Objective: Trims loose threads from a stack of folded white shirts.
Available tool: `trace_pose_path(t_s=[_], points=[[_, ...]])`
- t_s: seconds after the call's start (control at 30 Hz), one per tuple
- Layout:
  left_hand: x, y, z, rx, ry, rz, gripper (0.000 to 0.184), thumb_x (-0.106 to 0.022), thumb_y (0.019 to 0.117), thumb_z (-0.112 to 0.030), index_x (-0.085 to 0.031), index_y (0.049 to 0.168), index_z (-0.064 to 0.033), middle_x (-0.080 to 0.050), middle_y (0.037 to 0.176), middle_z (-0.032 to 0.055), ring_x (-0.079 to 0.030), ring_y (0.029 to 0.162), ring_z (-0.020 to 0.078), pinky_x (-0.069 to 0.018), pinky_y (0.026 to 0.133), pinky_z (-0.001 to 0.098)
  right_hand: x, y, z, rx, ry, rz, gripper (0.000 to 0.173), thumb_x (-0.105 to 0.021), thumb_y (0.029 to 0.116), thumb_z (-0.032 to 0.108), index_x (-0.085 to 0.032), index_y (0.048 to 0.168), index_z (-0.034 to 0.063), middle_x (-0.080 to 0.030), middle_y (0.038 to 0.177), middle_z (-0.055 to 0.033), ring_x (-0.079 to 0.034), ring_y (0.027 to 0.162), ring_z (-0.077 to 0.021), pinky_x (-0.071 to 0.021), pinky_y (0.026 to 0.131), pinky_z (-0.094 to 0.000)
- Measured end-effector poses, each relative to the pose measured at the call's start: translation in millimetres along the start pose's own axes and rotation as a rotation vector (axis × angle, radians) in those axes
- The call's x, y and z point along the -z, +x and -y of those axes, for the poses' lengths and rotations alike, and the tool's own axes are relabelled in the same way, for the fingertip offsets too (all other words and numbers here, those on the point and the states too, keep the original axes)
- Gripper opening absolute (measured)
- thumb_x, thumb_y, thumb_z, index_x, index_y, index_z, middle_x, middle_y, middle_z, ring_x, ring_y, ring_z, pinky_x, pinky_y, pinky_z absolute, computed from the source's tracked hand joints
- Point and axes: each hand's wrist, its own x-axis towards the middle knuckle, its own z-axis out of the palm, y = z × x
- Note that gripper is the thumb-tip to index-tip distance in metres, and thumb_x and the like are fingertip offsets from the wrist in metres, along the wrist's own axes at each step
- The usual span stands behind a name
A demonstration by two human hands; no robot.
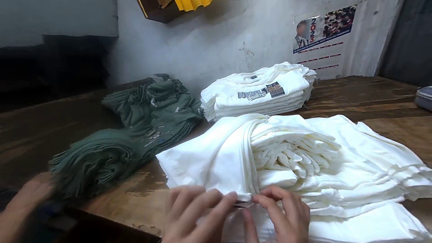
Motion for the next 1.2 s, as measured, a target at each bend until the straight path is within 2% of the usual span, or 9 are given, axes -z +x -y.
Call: trace_pose_path(t_s=[0.13,0.37,0.43,0.53,0.63,0.73,0.83,0.93,1.2], points=[[-3,-8,-2,-0.230,0.256,-0.092,0.015,-0.065,0.0987,-0.020,-0.070,0.112,-0.0225,-0.063,0.097,-0.0040,-0.049,0.089,0.0155,-0.0303,0.091,0.0350,-2,-8,-7,-0.024,0.241,-0.014,0.006,-0.071,0.0909,0.021,-0.076,0.088,0.0189,-0.068,0.097,-0.0004,-0.060,0.098,-0.0090,-0.0429,0.093,-0.0321],[-17,-8,-5,-0.244,0.230,-0.097,0.013,-0.065,0.0986,-0.018,-0.070,0.111,-0.0204,-0.065,0.100,-0.0034,-0.049,0.090,0.0162,-0.0313,0.091,0.0351,6,-14,-22,-0.005,0.714,0.171,0.004,-0.072,0.0939,0.014,-0.071,0.092,0.0105,-0.062,0.105,-0.0022,-0.059,0.104,-0.0014,-0.0501,0.092,-0.0159],[-15,-4,-6,-0.146,0.186,-0.069,0.016,-0.067,0.0987,-0.025,-0.067,0.115,-0.0245,-0.061,0.098,-0.0040,-0.050,0.089,0.0145,-0.0336,0.091,0.0346,17,-10,-32,0.037,0.696,0.315,0.008,-0.070,0.0940,0.015,-0.071,0.090,0.0083,-0.064,0.102,-0.0060,-0.060,0.102,-0.0073,-0.0501,0.092,-0.0218],[-1,8,10,0.043,0.004,0.092,0.018,-0.066,0.0956,-0.028,-0.072,0.111,-0.0216,-0.062,0.084,0.0007,-0.058,0.079,0.0157,-0.0446,0.077,0.0350,43,2,-43,0.161,0.374,0.679,0.013,-0.066,0.0933,0.013,-0.077,0.093,0.0061,-0.073,0.100,-0.0136,-0.068,0.097,-0.0273,-0.0508,0.088,-0.0469],[23,10,35,0.428,-0.217,-0.231,0.009,-0.067,0.0930,-0.011,-0.064,0.101,-0.0092,-0.065,0.087,-0.0076,-0.061,0.075,-0.0018,-0.0536,0.067,0.0159,61,11,-40,0.219,0.160,0.858,0.038,-0.057,0.0882,-0.004,-0.073,0.122,0.0058,-0.073,0.112,-0.0177,-0.072,0.098,-0.0360,-0.0547,0.084,-0.0553],[25,21,28,0.546,-0.141,-0.524,0.026,-0.061,0.0879,0.003,-0.049,0.110,0.0038,-0.057,0.092,-0.0066,-0.053,0.076,-0.0056,-0.0469,0.067,0.0124,57,5,-29,0.113,0.250,0.560,0.034,-0.053,0.0871,-0.006,-0.077,0.108,0.0063,-0.073,0.111,-0.0152,-0.069,0.097,-0.0276,-0.0548,0.083,-0.0446],[15,13,-10,0.425,-0.225,-0.138,0.015,-0.069,0.0943,-0.012,-0.062,0.106,-0.0055,-0.062,0.087,-0.0019,-0.057,0.073,-0.0036,-0.0477,0.063,0.0117,32,-1,-14,0.026,0.308,0.243,0.018,-0.060,0.0908,0.009,-0.076,0.099,0.0060,-0.071,0.103,-0.0118,-0.065,0.097,-0.0176,-0.0544,0.085,-0.0317],[4,7,-28,0.391,-0.272,0.135,0.043,-0.079,0.0899,-0.028,-0.066,0.125,-0.0066,-0.059,0.104,0.0096,-0.059,0.091,0.0078,-0.0517,0.077,0.0193,2,-6,-9,0.006,0.100,0.049,0.025,-0.077,0.0883,0.033,-0.079,0.097,0.0101,-0.072,0.101,-0.0093,-0.066,0.094,-0.0188,-0.0527,0.081,-0.0348],[1,-14,-33,0.151,0.002,0.134,0.016,-0.070,0.0981,-0.024,-0.073,0.113,-0.0218,-0.064,0.097,0.0025,-0.056,0.084,0.0147,-0.0405,0.079,0.0322,4,-18,-22,-0.054,0.201,-0.127,0.015,-0.072,0.0948,0.021,-0.074,0.084,0.0112,-0.066,0.094,-0.0007,-0.060,0.097,-0.0026,-0.0480,0.088,-0.0147]])
